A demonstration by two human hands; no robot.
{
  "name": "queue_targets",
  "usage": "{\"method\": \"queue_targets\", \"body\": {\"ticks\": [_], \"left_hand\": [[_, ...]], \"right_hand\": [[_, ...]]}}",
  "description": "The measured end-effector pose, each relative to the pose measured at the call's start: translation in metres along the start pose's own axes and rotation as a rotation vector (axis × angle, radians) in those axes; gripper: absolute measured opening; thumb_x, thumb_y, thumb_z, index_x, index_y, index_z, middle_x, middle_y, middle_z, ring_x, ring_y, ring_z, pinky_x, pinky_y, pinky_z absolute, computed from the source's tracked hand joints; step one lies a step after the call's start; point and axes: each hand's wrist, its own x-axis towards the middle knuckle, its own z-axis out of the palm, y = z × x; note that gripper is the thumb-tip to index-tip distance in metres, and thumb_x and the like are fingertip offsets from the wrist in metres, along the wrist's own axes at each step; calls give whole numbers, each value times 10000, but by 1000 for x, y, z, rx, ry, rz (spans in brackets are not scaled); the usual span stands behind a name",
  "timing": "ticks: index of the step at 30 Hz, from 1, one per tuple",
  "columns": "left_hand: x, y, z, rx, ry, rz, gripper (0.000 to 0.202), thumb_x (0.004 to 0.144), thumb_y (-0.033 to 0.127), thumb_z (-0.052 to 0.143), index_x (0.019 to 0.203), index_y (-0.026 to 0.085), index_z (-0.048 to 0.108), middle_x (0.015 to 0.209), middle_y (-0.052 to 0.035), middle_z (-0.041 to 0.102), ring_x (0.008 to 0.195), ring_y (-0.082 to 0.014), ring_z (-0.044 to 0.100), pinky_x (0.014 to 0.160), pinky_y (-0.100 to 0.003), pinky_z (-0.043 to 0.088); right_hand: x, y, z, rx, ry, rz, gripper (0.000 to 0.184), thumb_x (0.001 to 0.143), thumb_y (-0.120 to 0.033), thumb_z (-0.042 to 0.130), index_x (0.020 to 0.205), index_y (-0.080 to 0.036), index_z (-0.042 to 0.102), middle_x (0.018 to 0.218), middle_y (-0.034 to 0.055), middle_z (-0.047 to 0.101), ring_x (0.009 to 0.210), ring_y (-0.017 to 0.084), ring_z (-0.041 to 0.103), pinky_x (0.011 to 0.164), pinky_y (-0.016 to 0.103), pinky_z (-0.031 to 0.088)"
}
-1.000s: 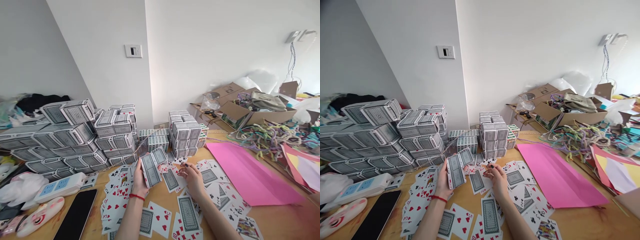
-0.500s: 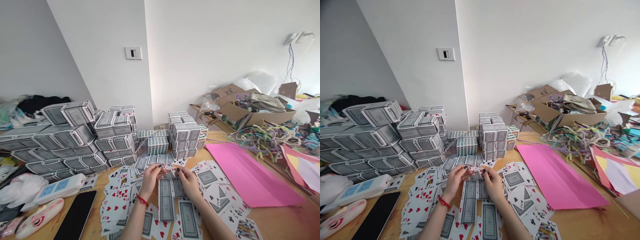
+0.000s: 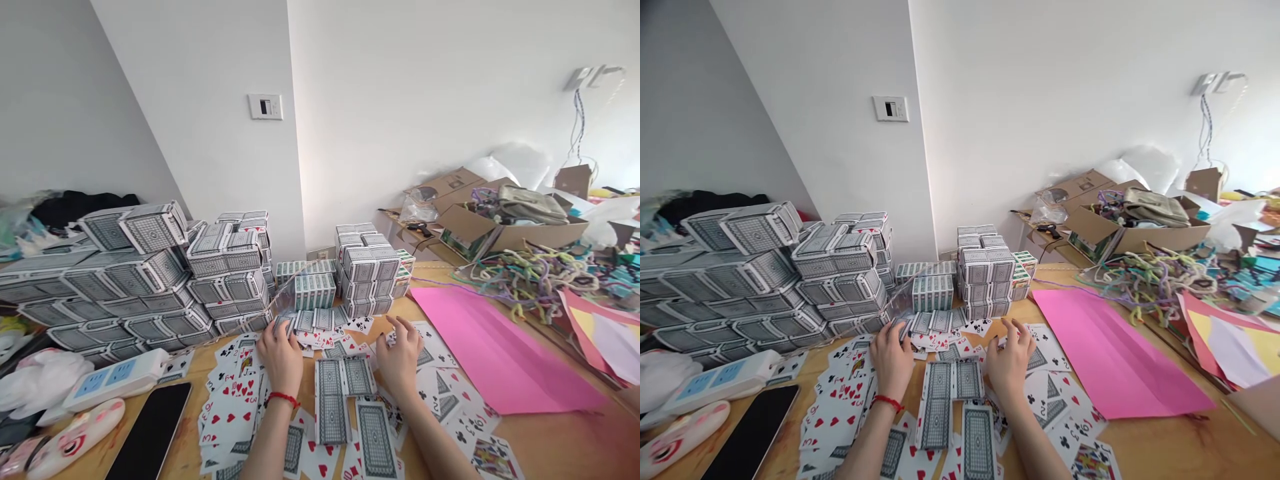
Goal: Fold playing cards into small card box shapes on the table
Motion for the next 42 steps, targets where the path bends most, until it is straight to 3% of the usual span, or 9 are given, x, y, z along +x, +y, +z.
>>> {"method": "queue_targets", "body": {"ticks": [5,11,15,20,25,30,33,38,42], "left_hand": [[-3,2,2,12,-14,-51,241,747,142,448,944,215,565,1128,-130,465,1036,-324,402,820,-505,325],[-2,3,3,-62,-38,-92,251,723,190,475,955,233,558,1194,-116,440,1056,-364,344,789,-539,306],[-3,5,2,-101,-58,-59,239,699,195,494,921,237,572,1175,-95,465,1014,-350,366,783,-522,302],[-3,12,-3,-118,18,-47,241,720,198,476,944,228,559,1144,-88,471,993,-320,403,790,-477,322],[-1,16,-8,-228,92,96,222,752,254,475,964,209,521,1133,-112,454,1029,-274,421,872,-432,298],[-2,13,-2,-236,-10,146,277,747,248,480,1022,222,497,1160,-101,433,1096,-276,378,902,-438,291],[-5,9,6,-182,-106,149,399,719,203,486,1115,198,440,1155,-115,450,1094,-294,376,883,-456,311],[-5,4,12,-174,-201,123,512,717,225,486,1212,174,367,1139,-115,484,1035,-296,420,848,-442,354],[-2,5,8,-260,-219,10,585,729,338,499,1264,183,318,1158,-128,464,1110,-327,359,844,-463,370]], "right_hand": [[-4,8,9,-176,-69,42,453,651,-274,495,1089,-159,472,1202,174,380,1121,364,296,882,517,204],[5,7,8,3,-159,38,382,654,-260,463,1026,-183,502,1084,128,466,1042,290,406,851,420,321],[24,14,-8,-75,-276,48,373,615,-300,516,977,-213,542,997,111,515,1010,306,435,827,440,334],[37,30,-26,-189,-298,222,624,401,-402,690,981,-224,543,989,158,540,1031,430,381,729,595,284],[35,41,-26,8,-289,269,554,211,-206,744,741,-230,585,717,64,562,935,400,441,705,587,286],[36,40,-24,185,-373,314,295,262,-143,717,490,-207,542,509,-15,469,707,271,505,625,424,355],[42,35,-27,194,-475,219,201,339,-165,704,402,-205,517,453,-17,475,579,200,496,577,323,349],[53,19,-36,162,-437,96,98,529,-313,659,499,-221,646,633,40,592,633,212,538,600,317,364],[53,4,-39,263,-450,161,182,598,-378,618,577,-205,669,632,36,600,558,177,528,548,297,376]]}}
